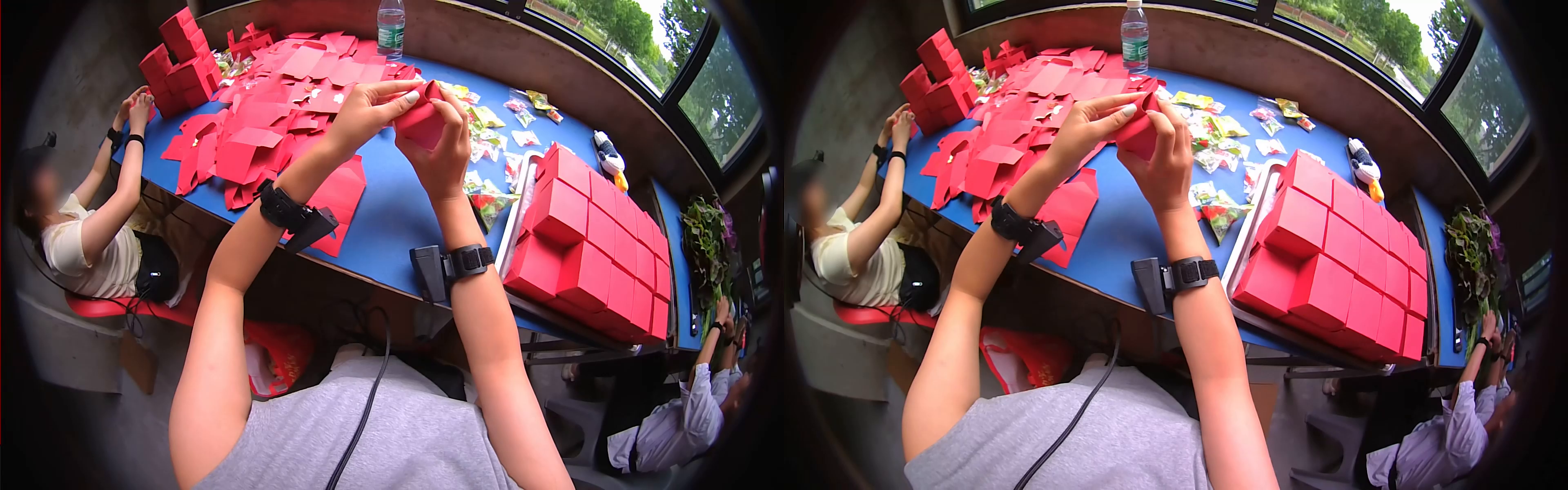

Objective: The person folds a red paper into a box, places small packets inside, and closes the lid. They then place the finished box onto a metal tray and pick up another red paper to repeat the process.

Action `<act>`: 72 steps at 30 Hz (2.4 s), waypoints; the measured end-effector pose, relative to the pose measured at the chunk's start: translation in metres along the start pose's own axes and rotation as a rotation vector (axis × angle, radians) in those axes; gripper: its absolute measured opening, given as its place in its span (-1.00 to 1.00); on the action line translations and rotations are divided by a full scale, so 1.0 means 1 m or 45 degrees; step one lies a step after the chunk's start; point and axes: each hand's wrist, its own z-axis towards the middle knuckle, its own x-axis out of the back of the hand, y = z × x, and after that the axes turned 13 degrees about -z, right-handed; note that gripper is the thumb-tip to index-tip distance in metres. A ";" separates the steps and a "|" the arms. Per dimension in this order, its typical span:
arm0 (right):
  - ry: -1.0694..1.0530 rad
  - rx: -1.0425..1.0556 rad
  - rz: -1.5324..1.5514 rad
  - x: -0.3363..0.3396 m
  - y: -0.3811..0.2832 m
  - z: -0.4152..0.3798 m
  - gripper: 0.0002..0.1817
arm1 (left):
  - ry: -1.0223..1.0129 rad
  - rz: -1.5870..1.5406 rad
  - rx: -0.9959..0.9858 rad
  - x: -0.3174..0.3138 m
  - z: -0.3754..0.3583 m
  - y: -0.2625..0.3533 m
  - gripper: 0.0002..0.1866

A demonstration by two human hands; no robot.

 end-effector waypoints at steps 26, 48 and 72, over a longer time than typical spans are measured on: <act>-0.341 -1.498 1.046 -0.004 0.003 0.002 -0.47 | -0.109 0.396 -0.144 0.022 0.001 0.030 -0.74; -0.707 -1.826 1.831 -0.011 0.021 -0.022 -0.51 | -0.619 1.549 -0.689 -0.003 -0.022 0.018 0.02; -0.427 0.223 0.085 0.006 -0.039 0.014 -0.71 | -0.823 1.027 -0.408 0.017 -0.008 -0.034 -0.73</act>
